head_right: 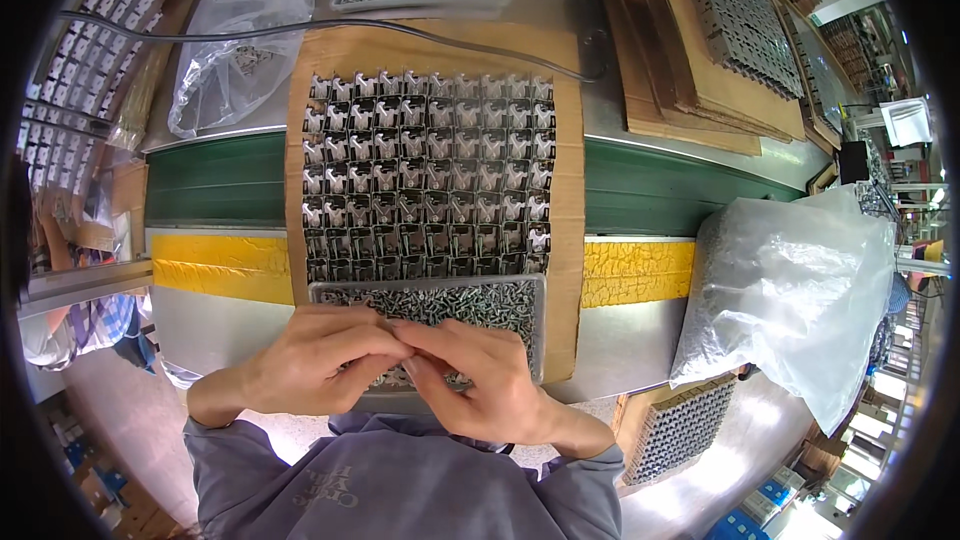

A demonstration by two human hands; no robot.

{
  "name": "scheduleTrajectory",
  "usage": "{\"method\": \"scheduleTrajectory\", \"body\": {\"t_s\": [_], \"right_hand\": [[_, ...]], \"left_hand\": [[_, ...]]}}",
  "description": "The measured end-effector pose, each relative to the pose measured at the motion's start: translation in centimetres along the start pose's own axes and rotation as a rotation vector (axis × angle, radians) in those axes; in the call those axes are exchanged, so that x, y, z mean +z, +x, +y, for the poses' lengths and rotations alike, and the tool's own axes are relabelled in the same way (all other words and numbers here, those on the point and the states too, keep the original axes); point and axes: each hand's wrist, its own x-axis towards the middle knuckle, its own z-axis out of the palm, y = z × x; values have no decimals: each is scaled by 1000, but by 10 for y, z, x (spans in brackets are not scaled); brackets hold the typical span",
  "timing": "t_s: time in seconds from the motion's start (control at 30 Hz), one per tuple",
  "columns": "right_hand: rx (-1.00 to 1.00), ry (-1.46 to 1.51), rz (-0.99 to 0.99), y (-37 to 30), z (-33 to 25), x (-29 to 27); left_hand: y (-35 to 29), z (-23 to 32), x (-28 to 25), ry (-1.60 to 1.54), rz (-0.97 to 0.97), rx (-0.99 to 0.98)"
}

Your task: The recorder is picking up small electronic parts and inserting them into a grid-like tray on an assembly line.

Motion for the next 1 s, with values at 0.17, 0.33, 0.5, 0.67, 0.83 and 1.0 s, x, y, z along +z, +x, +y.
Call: {"method": "scheduleTrajectory", "body": {"t_s": [0.17,0.33,0.5,0.67,0.83,1.0], "right_hand": [[147,293,-133,-5,10,-15],[70,203,43,-12,14,-14],[-62,29,51,-11,16,-17],[-60,83,6,-15,17,-17],[-90,103,0,-17,18,-14],[-117,135,17,-18,23,-16]], "left_hand": [[0,3,7,-113,34,-5],[16,11,7,-320,4,-192],[31,-12,-2,69,294,-83],[84,-13,11,-219,268,-316],[106,-40,57,431,97,9],[106,-45,66,565,145,77]]}}
